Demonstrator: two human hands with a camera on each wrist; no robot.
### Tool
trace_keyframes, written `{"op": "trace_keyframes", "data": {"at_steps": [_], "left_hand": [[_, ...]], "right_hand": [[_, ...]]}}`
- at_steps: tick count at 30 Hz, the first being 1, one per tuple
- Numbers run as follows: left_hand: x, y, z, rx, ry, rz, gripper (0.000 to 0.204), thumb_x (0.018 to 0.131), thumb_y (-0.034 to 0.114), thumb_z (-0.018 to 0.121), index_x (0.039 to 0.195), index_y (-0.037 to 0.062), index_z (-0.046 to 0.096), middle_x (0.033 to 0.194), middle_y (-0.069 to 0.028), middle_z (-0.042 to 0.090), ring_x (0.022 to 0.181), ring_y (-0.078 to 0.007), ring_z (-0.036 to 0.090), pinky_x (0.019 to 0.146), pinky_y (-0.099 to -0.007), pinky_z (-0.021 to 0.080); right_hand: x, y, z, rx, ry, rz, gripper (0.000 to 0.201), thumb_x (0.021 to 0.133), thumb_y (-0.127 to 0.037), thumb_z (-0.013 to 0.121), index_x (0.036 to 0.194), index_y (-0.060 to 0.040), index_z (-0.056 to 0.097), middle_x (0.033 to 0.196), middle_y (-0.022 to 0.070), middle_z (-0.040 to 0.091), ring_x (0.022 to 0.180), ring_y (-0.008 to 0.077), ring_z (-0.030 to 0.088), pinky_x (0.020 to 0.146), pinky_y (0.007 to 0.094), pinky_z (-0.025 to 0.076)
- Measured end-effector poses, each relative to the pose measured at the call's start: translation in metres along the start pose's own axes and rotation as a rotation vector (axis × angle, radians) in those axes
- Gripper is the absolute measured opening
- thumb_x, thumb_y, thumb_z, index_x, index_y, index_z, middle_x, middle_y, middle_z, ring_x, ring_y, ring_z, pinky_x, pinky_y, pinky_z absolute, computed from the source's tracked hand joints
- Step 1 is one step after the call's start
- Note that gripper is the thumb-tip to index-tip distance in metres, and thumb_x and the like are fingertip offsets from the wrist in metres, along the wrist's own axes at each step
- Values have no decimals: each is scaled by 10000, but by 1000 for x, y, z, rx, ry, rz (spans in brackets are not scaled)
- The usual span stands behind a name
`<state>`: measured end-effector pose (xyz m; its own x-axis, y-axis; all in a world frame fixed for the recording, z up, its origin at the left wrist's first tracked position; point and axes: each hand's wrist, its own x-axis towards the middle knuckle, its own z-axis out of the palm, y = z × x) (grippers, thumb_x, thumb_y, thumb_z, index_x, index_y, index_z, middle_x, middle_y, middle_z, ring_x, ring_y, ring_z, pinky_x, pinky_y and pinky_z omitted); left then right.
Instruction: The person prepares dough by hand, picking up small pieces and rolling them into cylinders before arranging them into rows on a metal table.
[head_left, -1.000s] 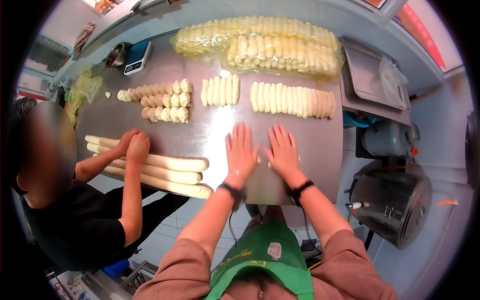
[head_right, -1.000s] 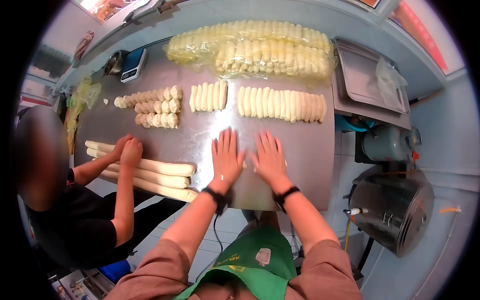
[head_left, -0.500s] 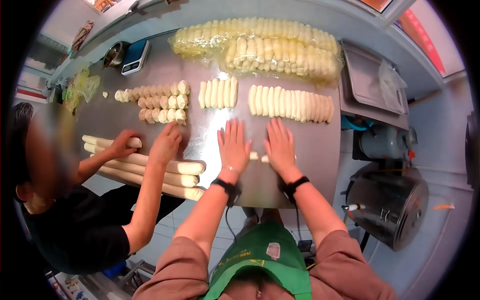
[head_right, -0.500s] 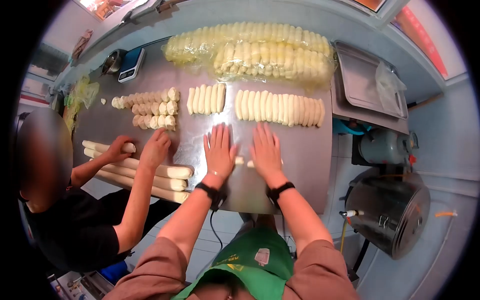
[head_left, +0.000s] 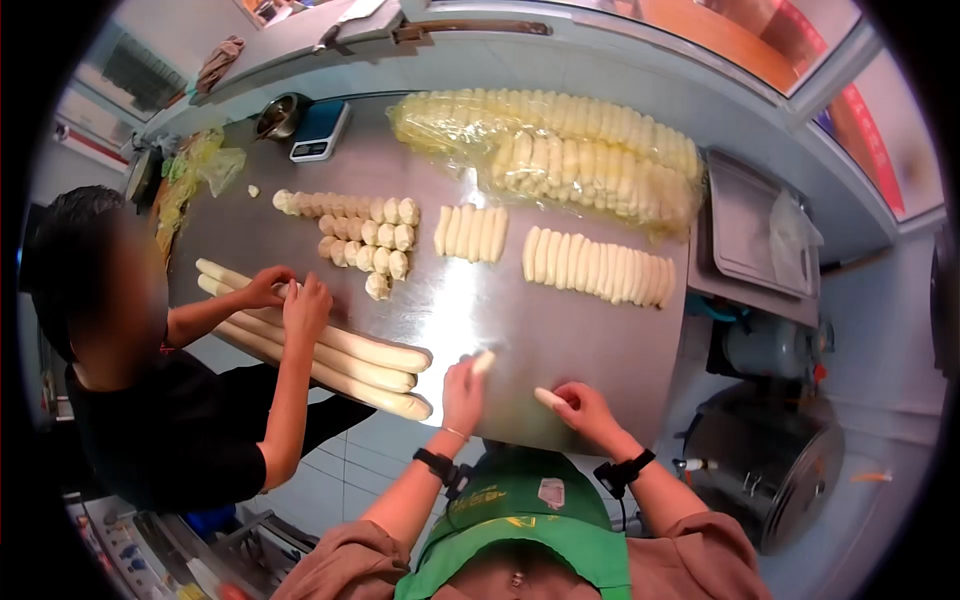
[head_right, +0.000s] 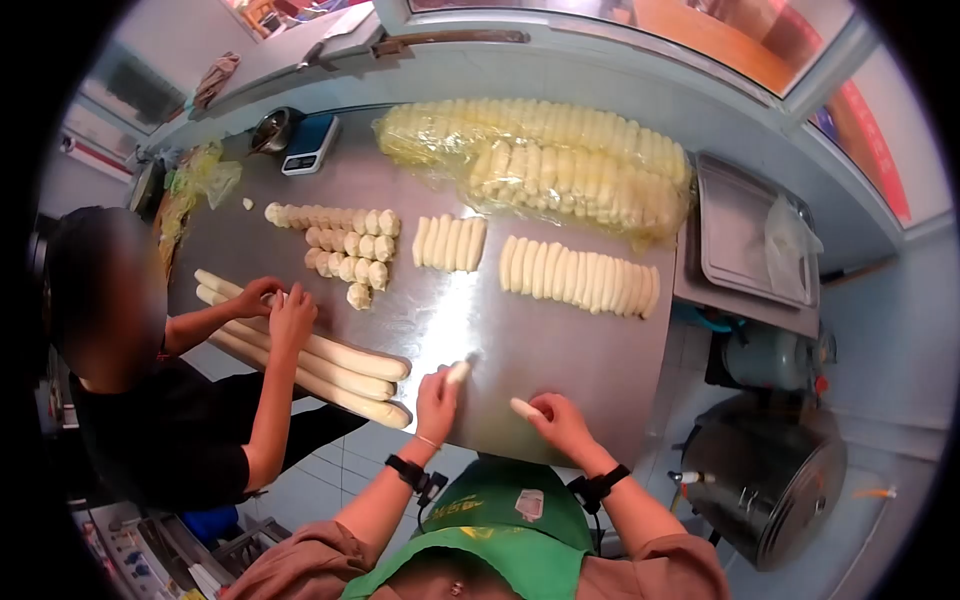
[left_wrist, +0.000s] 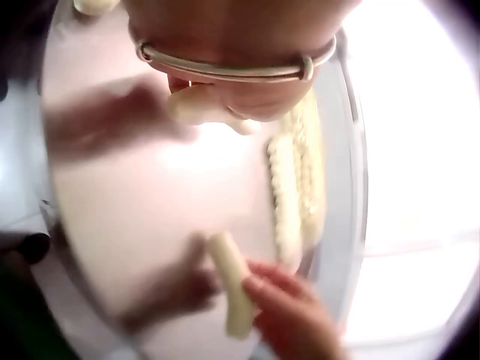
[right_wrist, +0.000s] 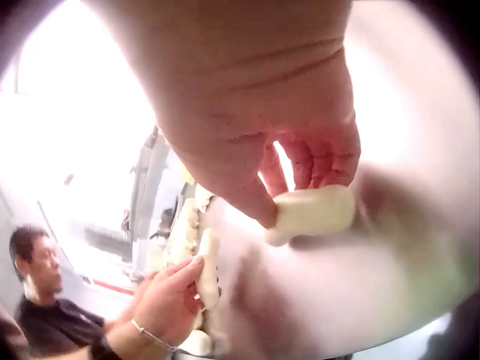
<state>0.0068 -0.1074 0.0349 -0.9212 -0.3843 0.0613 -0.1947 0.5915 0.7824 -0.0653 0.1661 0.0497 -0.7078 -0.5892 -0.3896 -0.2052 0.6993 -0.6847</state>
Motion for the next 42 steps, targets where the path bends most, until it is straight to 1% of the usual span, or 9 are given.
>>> {"op": "trace_keyframes", "data": {"at_steps": [2, 5, 14, 16, 19, 31, 35, 38, 42], "left_hand": [[42, -16, -5, 13, 166, -146, 326, 1030, 214, 650, 1255, -20, 672, 1023, -141, 656, 898, -250, 619, 770, -377, 512], [131, -17, -19, -40, 282, -136, 295, 1024, 163, 627, 1258, -15, 659, 999, -150, 573, 924, -303, 574, 831, -412, 482], [272, -20, -2, 346, 349, -48, 367, 996, 86, 601, 1353, 3, 602, 1244, -204, 621, 1187, -415, 563, 1030, -488, 470], [268, -26, 6, 359, 300, -54, 403, 1001, 77, 584, 1396, 1, 570, 1308, -220, 608, 1236, -424, 549, 1072, -484, 457], [261, -30, 9, 290, 302, 59, 480, 1019, 76, 549, 1485, -15, 484, 1454, -261, 537, 1343, -452, 493, 1162, -502, 390], [259, -28, 22, 79, 244, 52, 514, 1037, 100, 494, 1523, -57, 439, 1549, -287, 470, 1458, -475, 399, 1223, -534, 314], [256, -20, -35, 228, 257, 177, 520, 951, 91, 631, 1451, -3, 526, 1378, -248, 568, 1251, -420, 542, 1074, -518, 421], [256, -28, -63, 425, 411, -17, 436, 854, 105, 739, 1271, 38, 630, 1129, -172, 559, 1053, -408, 521, 946, -511, 439], [271, -50, -67, 495, 274, -19, 388, 766, 72, 772, 1130, 65, 638, 1129, -148, 555, 1043, -384, 511, 919, -503, 442]], "right_hand": [[25, 7, 5, 817, 16, 192, 327, 965, -116, 724, 1270, -26, 645, 1017, 71, 716, 935, 164, 678, 844, 329, 548], [77, -26, -10, 1024, 153, 128, 328, 1003, -179, 727, 1272, -12, 638, 1052, 52, 706, 923, 91, 654, 819, 276, 542], [234, -107, -45, 606, 587, 110, 330, 987, -100, 683, 1290, 6, 607, 1101, 148, 699, 991, 259, 689, 881, 370, 550], [251, -116, -51, 23, 704, 53, 413, 972, -70, 640, 1363, 25, 545, 1288, 222, 621, 1164, 381, 617, 1009, 437, 506], [276, -119, -43, -107, 674, 99, 512, 1005, -81, 584, 1473, 75, 446, 1481, 303, 487, 1354, 451, 487, 1142, 479, 416], [300, -133, 2, 46, 798, -11, 735, 960, -143, 641, 1574, 95, 313, 1659, 363, 227, 1519, 560, 251, 1259, 555, 231], [286, -168, -45, -366, 754, 40, 581, 933, -146, 670, 1448, 64, 503, 1538, 303, 452, 1404, 508, 422, 1178, 537, 346], [344, -205, -37, -31, 673, -264, 314, 887, -245, 745, 1071, 1, 678, 1044, 160, 657, 1057, 378, 563, 956, 517, 442], [413, -239, -15, -272, 567, -169, 305, 868, -310, 766, 968, -24, 728, 1062, 177, 679, 1088, 375, 560, 959, 497, 444]]}}
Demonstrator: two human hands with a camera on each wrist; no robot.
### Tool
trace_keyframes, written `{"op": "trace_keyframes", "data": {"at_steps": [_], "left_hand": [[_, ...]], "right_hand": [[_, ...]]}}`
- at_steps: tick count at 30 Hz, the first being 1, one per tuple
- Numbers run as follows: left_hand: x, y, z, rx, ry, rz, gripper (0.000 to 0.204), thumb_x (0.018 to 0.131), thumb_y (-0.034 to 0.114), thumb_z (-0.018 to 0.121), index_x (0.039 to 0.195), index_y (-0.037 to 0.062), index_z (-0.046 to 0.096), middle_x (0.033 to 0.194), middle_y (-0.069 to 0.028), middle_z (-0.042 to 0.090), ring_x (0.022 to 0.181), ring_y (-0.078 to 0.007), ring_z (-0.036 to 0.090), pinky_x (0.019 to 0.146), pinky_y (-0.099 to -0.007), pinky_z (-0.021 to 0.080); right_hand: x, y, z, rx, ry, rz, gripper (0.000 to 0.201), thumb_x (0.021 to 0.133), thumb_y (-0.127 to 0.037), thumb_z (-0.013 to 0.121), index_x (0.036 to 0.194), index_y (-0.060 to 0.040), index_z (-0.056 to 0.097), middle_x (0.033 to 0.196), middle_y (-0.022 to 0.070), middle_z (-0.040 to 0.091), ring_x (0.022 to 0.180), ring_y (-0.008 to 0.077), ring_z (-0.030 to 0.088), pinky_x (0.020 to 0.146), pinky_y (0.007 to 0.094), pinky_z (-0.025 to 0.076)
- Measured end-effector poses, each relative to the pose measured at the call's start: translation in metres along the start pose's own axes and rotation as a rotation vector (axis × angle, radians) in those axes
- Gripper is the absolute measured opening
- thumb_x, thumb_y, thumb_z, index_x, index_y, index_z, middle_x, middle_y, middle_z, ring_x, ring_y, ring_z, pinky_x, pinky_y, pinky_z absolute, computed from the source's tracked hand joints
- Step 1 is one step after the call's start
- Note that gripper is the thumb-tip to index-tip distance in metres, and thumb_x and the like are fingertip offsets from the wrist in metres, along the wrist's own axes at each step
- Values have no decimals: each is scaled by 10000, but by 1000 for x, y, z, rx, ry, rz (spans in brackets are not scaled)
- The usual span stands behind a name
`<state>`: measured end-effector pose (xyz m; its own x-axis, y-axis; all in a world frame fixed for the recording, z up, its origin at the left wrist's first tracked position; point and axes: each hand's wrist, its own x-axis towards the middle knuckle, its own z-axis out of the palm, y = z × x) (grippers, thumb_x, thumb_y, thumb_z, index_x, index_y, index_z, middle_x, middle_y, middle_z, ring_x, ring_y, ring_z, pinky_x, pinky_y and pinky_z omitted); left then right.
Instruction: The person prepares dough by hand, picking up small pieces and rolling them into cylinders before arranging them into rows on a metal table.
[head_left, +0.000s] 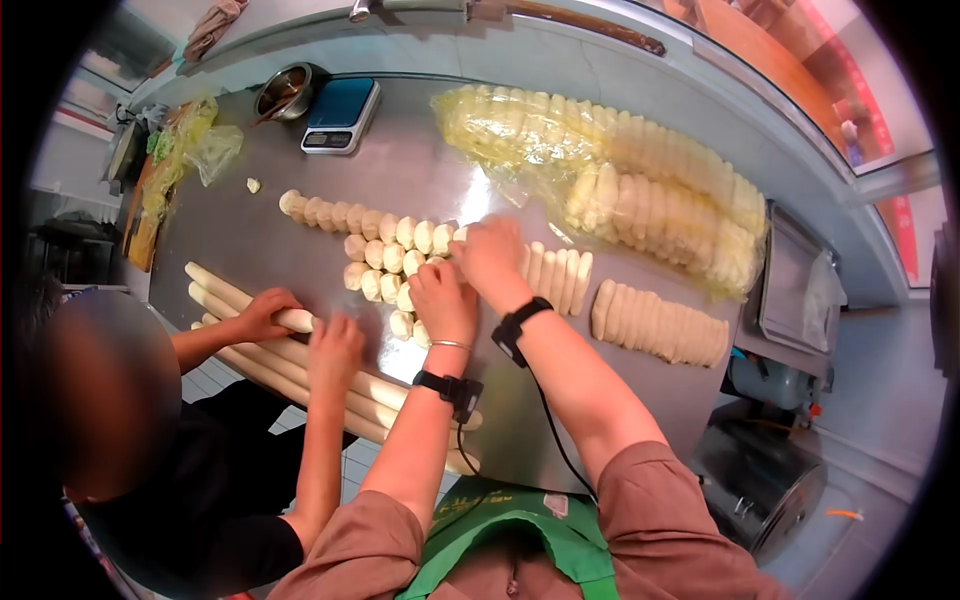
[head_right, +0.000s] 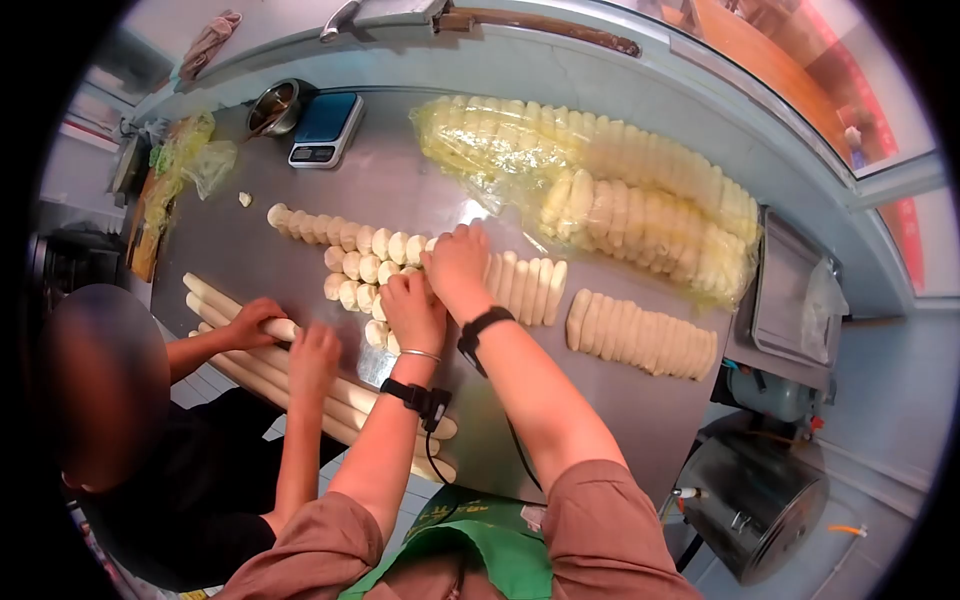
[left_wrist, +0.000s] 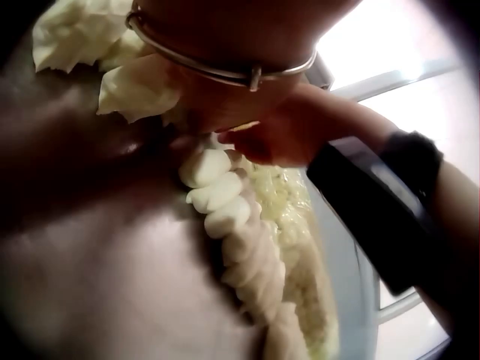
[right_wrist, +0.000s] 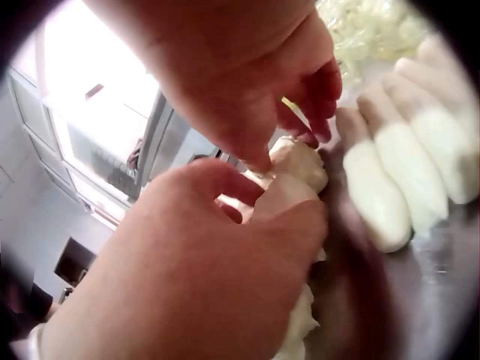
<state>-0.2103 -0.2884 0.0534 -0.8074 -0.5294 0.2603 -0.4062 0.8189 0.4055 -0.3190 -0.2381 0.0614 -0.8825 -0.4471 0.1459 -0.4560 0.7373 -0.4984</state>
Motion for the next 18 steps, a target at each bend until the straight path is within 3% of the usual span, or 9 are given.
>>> {"op": "trace_keyframes", "data": {"at_steps": [3, 6, 7, 9, 11, 13, 15, 16, 18], "left_hand": [[-5, 5, -8, -20, 10, 109, 294, 766, 70, 753, 1025, 51, 614, 1103, -144, 569, 1025, -383, 537, 898, -499, 452], [-18, -2, -12, -160, 36, 185, 324, 775, 28, 723, 1077, 56, 609, 1158, -164, 609, 1144, -397, 552, 992, -508, 445], [-21, -1, -14, -262, 81, 246, 335, 781, 15, 713, 1096, 53, 606, 1193, -174, 623, 1197, -404, 553, 1036, -513, 437], [-39, 2, -18, -426, 47, 141, 309, 856, 6, 681, 1149, 44, 592, 1276, -164, 640, 1251, -339, 584, 1061, -466, 453], [-54, 4, -19, -1033, -112, -313, 256, 933, 18, 647, 1178, 32, 573, 1291, -136, 642, 1203, -262, 628, 1017, -397, 499], [-58, 11, -30, -1257, -96, -350, 286, 988, 60, 605, 1265, 20, 549, 1267, -126, 640, 1148, -217, 642, 980, -356, 529], [-64, 7, -48, -1702, -204, -698, 367, 1012, 104, 580, 1361, 11, 515, 1242, -136, 641, 1128, -241, 645, 983, -379, 541], [-67, 6, -55, -1770, -231, -636, 373, 1041, 199, 579, 1356, 7, 522, 1242, -167, 625, 1147, -301, 651, 1043, -458, 548], [-74, 6, -64, -1773, -253, -680, 351, 1044, 203, 583, 1333, 9, 532, 1231, -161, 630, 1132, -290, 650, 1020, -449, 549]], "right_hand": [[9, 5, 12, -53, -23, -51, 285, 843, -320, 789, 866, -39, 745, 982, 152, 708, 1048, 353, 589, 937, 478, 467], [1, 33, -2, 192, -87, -89, 220, 856, -273, 779, 896, -59, 749, 874, 114, 717, 963, 333, 624, 888, 452, 502], [-12, 40, -10, 416, -35, 28, 192, 862, -248, 769, 920, -66, 744, 879, 111, 725, 961, 340, 632, 870, 456, 509], [-35, 52, -23, 868, 50, 251, 151, 873, -198, 750, 968, -82, 733, 889, 106, 741, 956, 353, 648, 835, 462, 524], [-38, 55, -26, 627, 98, 171, 177, 875, -188, 754, 1003, -67, 739, 903, 115, 740, 986, 351, 658, 869, 462, 518], [-27, 43, -27, 284, 56, -79, 236, 862, -173, 765, 1071, -67, 741, 1003, 140, 730, 1029, 356, 651, 914, 459, 508], [-24, 27, -19, 138, -7, -183, 286, 852, -170, 770, 1114, -63, 733, 1065, 152, 716, 1046, 358, 644, 929, 462, 503], [-24, 21, -17, -23, -85, -288, 338, 842, -168, 775, 1158, -60, 726, 1127, 163, 703, 1064, 359, 638, 945, 465, 498], [-18, 20, -8, -40, -34, -339, 374, 820, -161, 786, 1172, -55, 713, 1171, 168, 686, 1082, 365, 630, 948, 476, 500]]}}
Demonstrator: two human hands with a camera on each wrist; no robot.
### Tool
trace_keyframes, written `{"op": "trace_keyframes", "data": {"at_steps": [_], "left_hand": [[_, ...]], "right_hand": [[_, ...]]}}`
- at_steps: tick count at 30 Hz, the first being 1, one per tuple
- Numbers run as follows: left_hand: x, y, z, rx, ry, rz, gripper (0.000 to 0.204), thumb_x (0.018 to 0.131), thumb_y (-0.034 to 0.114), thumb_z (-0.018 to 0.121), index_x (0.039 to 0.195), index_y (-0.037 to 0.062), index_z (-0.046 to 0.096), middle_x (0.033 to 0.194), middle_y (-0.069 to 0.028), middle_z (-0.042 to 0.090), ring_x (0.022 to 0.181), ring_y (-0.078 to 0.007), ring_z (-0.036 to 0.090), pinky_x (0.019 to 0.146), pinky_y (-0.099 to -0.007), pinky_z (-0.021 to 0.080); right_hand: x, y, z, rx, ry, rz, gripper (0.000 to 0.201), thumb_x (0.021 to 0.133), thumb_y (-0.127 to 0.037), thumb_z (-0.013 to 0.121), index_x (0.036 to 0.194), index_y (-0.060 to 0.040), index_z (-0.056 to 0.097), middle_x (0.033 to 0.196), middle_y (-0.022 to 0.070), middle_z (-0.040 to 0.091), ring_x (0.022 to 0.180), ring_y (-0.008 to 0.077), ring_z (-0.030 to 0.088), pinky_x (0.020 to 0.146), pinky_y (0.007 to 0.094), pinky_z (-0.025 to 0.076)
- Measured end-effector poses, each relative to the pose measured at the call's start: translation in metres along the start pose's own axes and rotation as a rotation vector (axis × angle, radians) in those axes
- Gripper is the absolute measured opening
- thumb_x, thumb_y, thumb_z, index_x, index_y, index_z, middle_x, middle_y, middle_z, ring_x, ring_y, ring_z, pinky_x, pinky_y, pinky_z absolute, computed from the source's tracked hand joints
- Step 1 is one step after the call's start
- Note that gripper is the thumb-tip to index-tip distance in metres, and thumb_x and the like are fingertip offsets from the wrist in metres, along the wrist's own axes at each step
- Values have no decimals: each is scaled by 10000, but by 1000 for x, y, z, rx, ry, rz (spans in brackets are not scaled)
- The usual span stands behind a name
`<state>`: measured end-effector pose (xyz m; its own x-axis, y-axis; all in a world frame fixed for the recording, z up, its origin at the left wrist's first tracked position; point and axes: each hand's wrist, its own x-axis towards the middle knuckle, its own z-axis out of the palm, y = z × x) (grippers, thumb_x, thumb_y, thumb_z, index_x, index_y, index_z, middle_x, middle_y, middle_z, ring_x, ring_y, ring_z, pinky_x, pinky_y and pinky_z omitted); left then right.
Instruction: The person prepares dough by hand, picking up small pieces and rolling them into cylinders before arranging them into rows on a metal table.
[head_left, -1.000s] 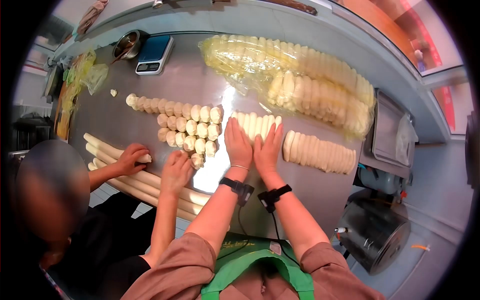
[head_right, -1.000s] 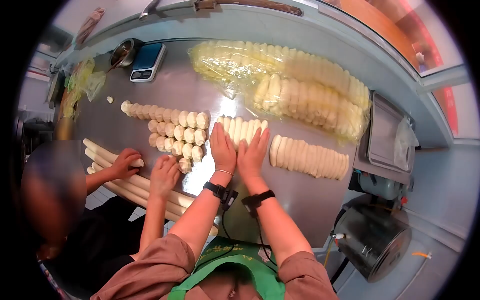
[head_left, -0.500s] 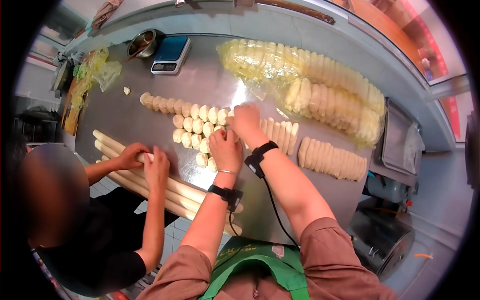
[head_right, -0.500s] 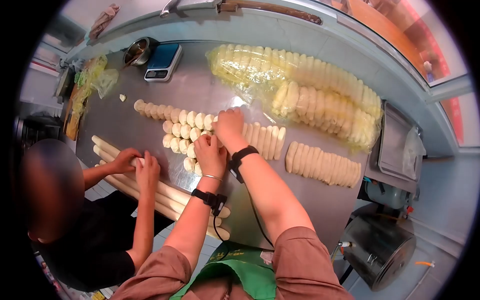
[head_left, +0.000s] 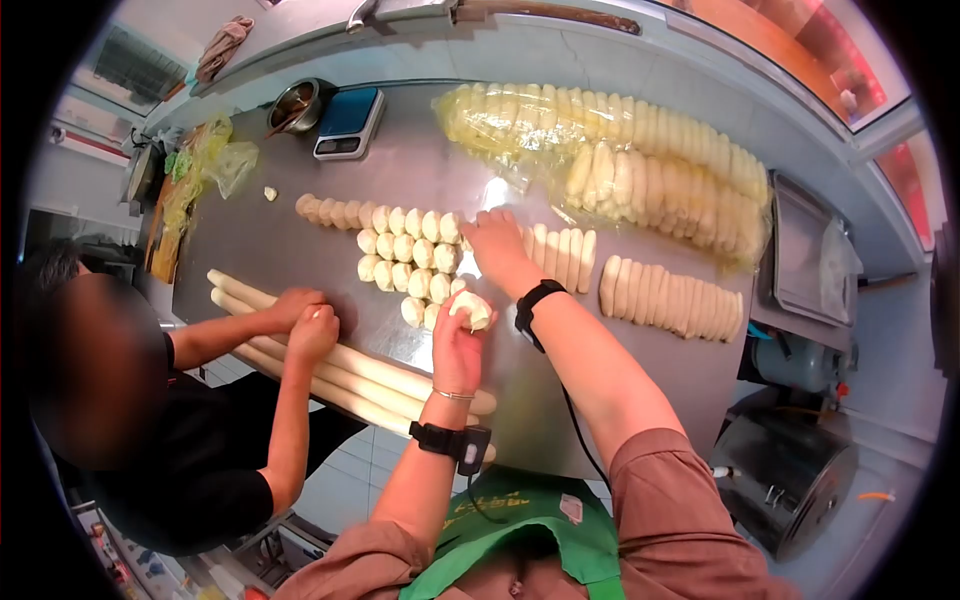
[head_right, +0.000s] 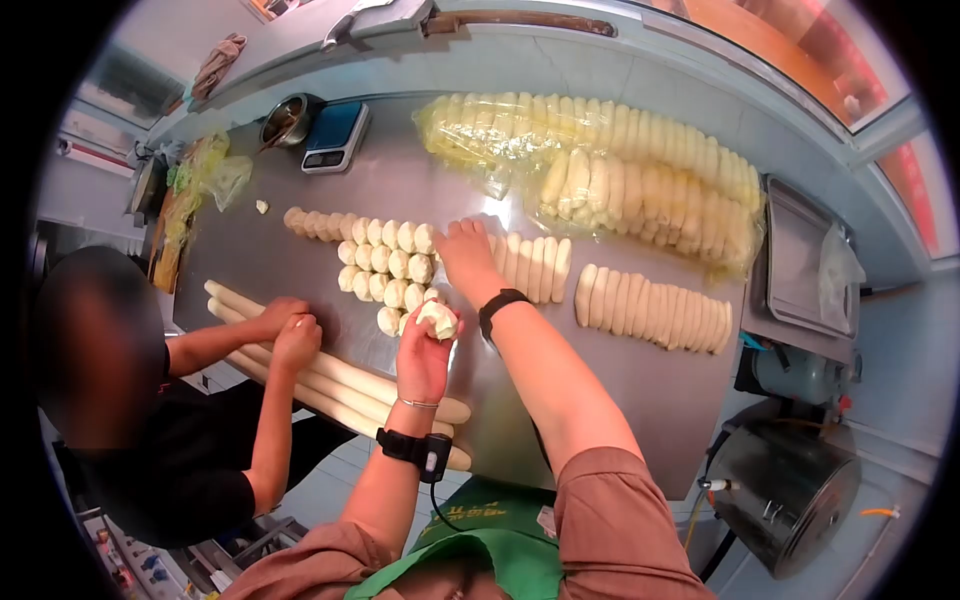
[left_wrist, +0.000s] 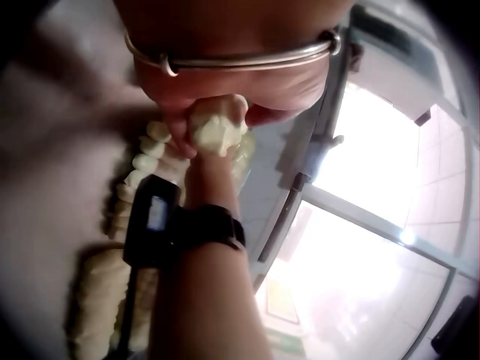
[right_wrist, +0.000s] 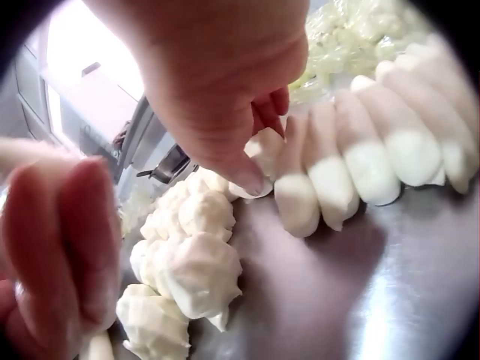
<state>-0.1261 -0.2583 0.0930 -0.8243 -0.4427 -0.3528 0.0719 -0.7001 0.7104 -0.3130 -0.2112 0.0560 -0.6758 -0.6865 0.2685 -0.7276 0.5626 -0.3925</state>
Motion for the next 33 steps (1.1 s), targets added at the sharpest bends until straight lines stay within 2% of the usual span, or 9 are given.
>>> {"op": "trace_keyframes", "data": {"at_steps": [3, 7, 10, 13, 15, 20, 25, 30, 33], "left_hand": [[-16, -4, -1, -7, 74, -91, 280, 1038, 204, 636, 1249, 40, 553, 1090, -105, 657, 965, -221, 666, 833, -369, 568], [-53, -47, -8, 1049, -61, 94, 289, 980, 154, 745, 1161, 48, 546, 861, -17, 625, 698, -128, 607, 589, -287, 492], [-94, -79, -5, 1146, -198, 11, 369, 884, 120, 793, 1152, 12, 562, 1008, -127, 674, 874, -309, 651, 757, -397, 527], [-140, -103, -16, 1521, -570, 269, 426, 852, 116, 776, 1214, 2, 584, 1216, -194, 650, 1154, -391, 623, 967, -450, 513], [-161, -137, -50, 1627, -821, 766, 545, 875, 162, 736, 1365, -3, 564, 1462, -217, 539, 1395, -392, 493, 1148, -499, 420], [-163, -150, 0, 2037, -738, 498, 756, 935, 359, 679, 1542, -27, 447, 1631, -204, 410, 1547, -385, 317, 1271, -561, 216], [-85, -165, 51, 1907, -437, 707, 811, 966, 425, 655, 1580, -26, 377, 1658, -192, 376, 1573, -358, 275, 1279, -544, 194], [-240, -132, -21, 1981, -875, 368, 818, 936, 355, 690, 1591, -10, 363, 1689, -186, 318, 1581, -377, 253, 1267, -572, 213], [-197, -146, -14, 1982, -832, 188, 812, 931, 357, 685, 1583, -8, 369, 1682, -199, 321, 1580, -375, 257, 1268, -573, 209]], "right_hand": [[-24, -1, -9, 271, 62, 40, 421, 813, -139, 797, 1207, -35, 692, 1219, 164, 675, 1117, 347, 635, 958, 473, 514], [-147, 18, -59, 1111, -19, 511, 462, 926, -108, 767, 1355, -2, 631, 1255, 86, 674, 1178, 167, 646, 967, 329, 551], [-279, 37, -110, 780, -21, 504, 424, 899, -18, 729, 1315, -20, 648, 1251, 138, 675, 1188, 282, 656, 1014, 390, 536], [-392, 25, -151, 354, -44, 334, 476, 879, 19, 675, 1349, -22, 613, 1375, 211, 618, 1275, 413, 602, 1100, 481, 483], [-450, 0, -145, 204, -84, 286, 492, 891, -9, 668, 1377, -6, 588, 1431, 214, 586, 1330, 407, 568, 1119, 494, 465], [-431, -12, -116, -47, -41, 416, 625, 942, -197, 669, 1487, 43, 480, 1588, 227, 457, 1495, 420, 395, 1216, 549, 315], [-363, 31, -93, -175, 34, 398, 610, 969, -293, 652, 1472, 24, 517, 1602, 189, 456, 1512, 370, 384, 1243, 536, 255], [-497, -56, -128, -25, -229, 319, 597, 972, -259, 651, 1498, -15, 511, 1608, 139, 464, 1518, 331, 389, 1232, 549, 272], [-473, -30, -107, -82, -235, 348, 625, 967, -285, 660, 1509, -18, 500, 1600, 147, 469, 1517, 324, 391, 1232, 557, 268]]}}
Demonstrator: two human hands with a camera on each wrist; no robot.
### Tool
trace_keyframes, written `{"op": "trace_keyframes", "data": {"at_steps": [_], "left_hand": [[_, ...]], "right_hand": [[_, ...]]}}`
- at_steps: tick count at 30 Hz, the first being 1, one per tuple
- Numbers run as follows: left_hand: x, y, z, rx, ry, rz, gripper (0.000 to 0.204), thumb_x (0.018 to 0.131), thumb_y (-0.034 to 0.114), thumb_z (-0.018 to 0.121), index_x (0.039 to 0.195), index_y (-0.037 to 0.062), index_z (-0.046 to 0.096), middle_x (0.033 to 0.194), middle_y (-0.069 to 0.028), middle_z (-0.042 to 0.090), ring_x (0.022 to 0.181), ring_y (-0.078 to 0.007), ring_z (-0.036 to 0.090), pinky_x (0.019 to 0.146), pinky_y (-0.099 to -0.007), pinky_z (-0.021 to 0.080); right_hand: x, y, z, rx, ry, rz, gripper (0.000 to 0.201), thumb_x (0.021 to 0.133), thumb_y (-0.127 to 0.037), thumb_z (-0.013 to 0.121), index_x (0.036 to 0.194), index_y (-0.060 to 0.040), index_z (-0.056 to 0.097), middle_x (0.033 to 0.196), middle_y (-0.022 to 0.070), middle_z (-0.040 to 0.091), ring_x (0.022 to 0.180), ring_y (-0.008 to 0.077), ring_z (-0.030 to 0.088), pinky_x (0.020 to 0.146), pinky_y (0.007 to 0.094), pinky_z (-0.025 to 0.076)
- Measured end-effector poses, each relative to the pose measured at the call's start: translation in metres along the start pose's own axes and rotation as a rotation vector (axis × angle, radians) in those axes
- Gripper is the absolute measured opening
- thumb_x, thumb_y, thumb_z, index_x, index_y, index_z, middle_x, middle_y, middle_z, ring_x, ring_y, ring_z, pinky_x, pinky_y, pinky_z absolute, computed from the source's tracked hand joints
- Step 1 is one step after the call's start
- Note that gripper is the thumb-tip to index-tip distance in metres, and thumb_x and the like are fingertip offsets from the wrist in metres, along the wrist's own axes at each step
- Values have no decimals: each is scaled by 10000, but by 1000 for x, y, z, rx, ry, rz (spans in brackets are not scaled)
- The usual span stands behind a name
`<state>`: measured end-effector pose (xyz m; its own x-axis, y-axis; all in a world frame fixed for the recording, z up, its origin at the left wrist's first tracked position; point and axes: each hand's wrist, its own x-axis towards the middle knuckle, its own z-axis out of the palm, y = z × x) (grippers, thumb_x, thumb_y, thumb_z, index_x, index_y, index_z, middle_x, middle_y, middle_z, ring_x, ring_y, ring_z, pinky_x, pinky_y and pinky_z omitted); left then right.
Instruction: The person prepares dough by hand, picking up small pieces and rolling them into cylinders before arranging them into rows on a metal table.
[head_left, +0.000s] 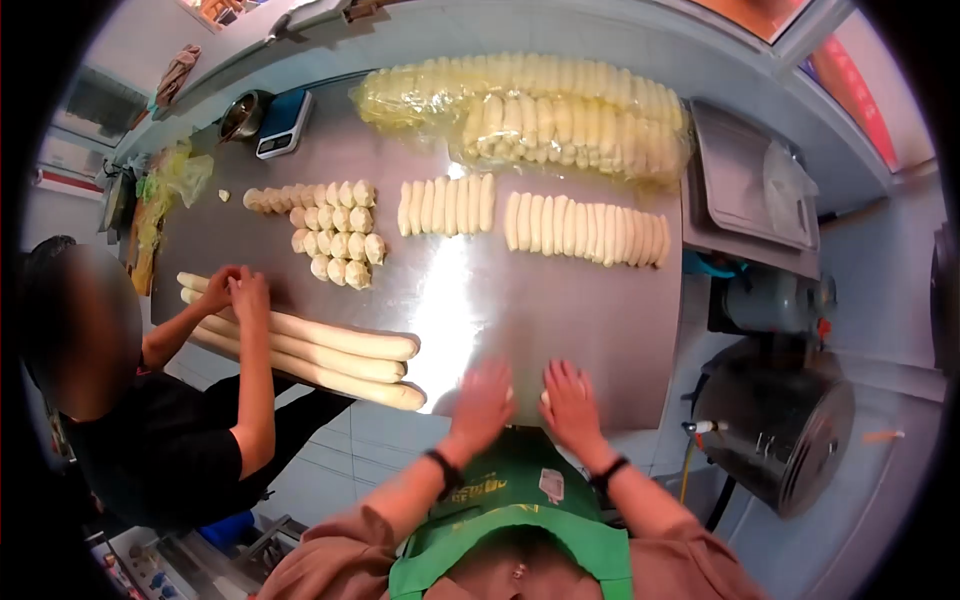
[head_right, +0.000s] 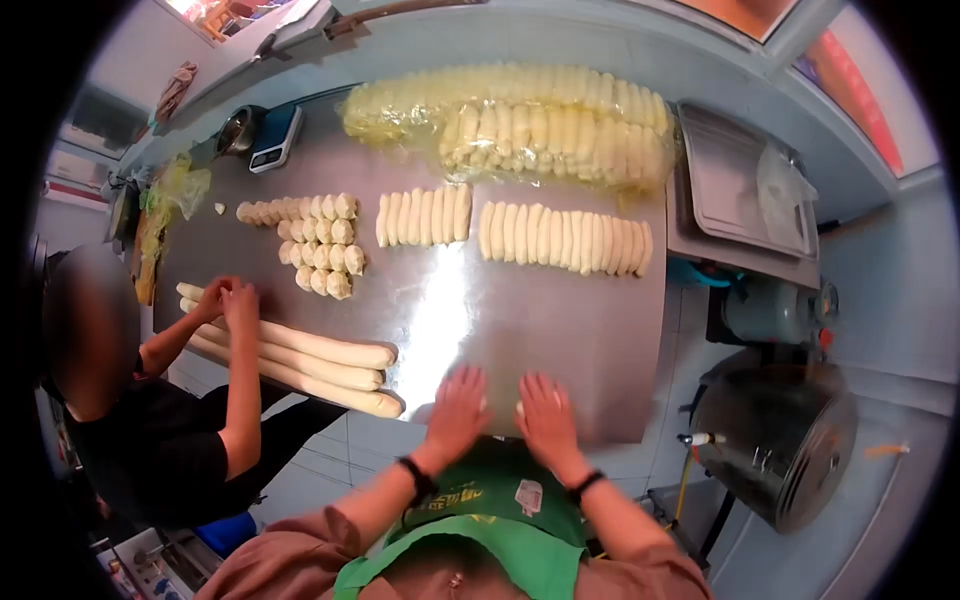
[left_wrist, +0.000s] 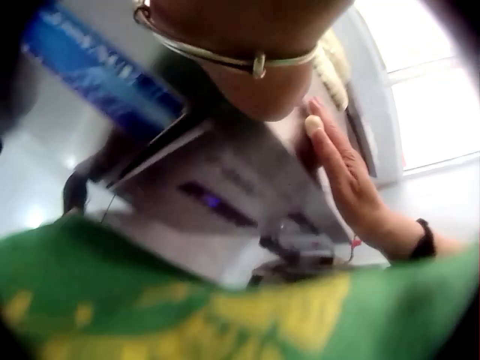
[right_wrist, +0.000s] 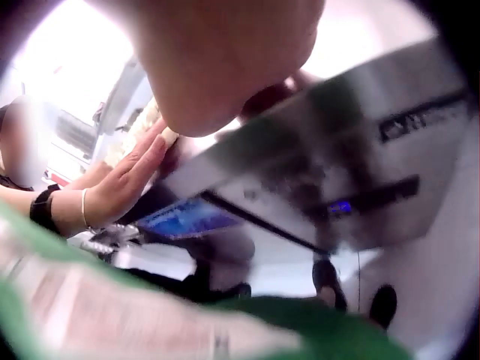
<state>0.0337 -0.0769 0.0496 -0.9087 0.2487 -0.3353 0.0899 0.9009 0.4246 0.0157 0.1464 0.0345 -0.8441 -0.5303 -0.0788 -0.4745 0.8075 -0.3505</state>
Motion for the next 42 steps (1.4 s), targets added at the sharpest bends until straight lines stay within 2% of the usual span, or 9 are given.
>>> {"op": "trace_keyframes", "data": {"at_steps": [6, 12, 14, 17, 26, 28, 30, 33, 42], "left_hand": [[137, -24, -50, 161, 537, -48, 726, 998, 323, 594, 1624, 62, 336, 1701, -177, 298, 1578, -361, 260, 1255, -609, 202], [-33, -12, 16, 183, 30, 115, 709, 968, 368, 644, 1578, 91, 411, 1683, -147, 334, 1581, -332, 267, 1264, -593, 212], [21, -18, -22, 61, -47, 50, 724, 978, 368, 636, 1592, 74, 387, 1690, -159, 317, 1578, -347, 272, 1258, -603, 223], [111, -37, -53, 189, 480, -14, 666, 969, 350, 647, 1540, 64, 456, 1650, -172, 383, 1554, -353, 312, 1238, -596, 253], [6, -50, -5, -210, 196, 25, 447, 965, 144, 647, 1406, 101, 595, 1393, -153, 607, 1225, -353, 566, 1040, -473, 463], [32, -61, -55, -163, 657, 127, 373, 1004, 100, 592, 1375, 57, 601, 1197, -191, 623, 1038, -369, 565, 911, -456, 471], [76, -97, -96, -296, 824, -251, 349, 1036, 80, 538, 1372, -1, 583, 1122, -226, 592, 1082, -406, 549, 907, -483, 447], [155, -160, -155, -192, 1104, -314, 371, 1039, 99, 560, 1393, -13, 544, 1129, -224, 593, 1046, -418, 543, 925, -520, 452], [224, -173, -138, -172, 987, -399, 471, 1000, 81, 566, 1445, -46, 480, 1410, -267, 556, 1234, -476, 513, 1087, -532, 411]], "right_hand": [[153, 20, -9, -75, 326, 104, 666, 964, -346, 654, 1528, -34, 484, 1588, 144, 481, 1522, 293, 382, 1224, 544, 271], [-27, 5, 0, -44, -1, -82, 669, 938, -333, 691, 1528, -86, 497, 1611, 101, 462, 1532, 274, 369, 1230, 534, 254], [-4, 11, -2, -30, 3, -56, 665, 937, -324, 695, 1521, -74, 500, 1610, 118, 459, 1529, 291, 367, 1228, 535, 258], [136, 33, -16, -61, 293, 93, 625, 960, -309, 672, 1510, -63, 506, 1593, 146, 470, 1518, 320, 372, 1212, 541, 280], [22, 8, -34, 131, 149, -67, 533, 880, -168, 736, 1395, -122, 606, 1341, 95, 609, 1257, 323, 560, 1061, 489, 428], [35, 13, -38, 262, 98, 107, 465, 847, -118, 756, 1299, -121, 649, 1144, 83, 625, 1074, 340, 592, 939, 473, 479], [47, 18, -46, 360, 50, 119, 426, 841, -112, 765, 1254, -115, 663, 1102, 92, 619, 1043, 348, 589, 912, 467, 486], [52, 26, -49, 464, -20, 150, 378, 834, -105, 779, 1200, -111, 682, 1047, 105, 616, 1008, 358, 586, 878, 455, 499], [64, 23, -44, 931, -125, 553, 365, 927, -100, 771, 1276, -60, 672, 1070, 64, 685, 1003, 205, 675, 882, 339, 545]]}}
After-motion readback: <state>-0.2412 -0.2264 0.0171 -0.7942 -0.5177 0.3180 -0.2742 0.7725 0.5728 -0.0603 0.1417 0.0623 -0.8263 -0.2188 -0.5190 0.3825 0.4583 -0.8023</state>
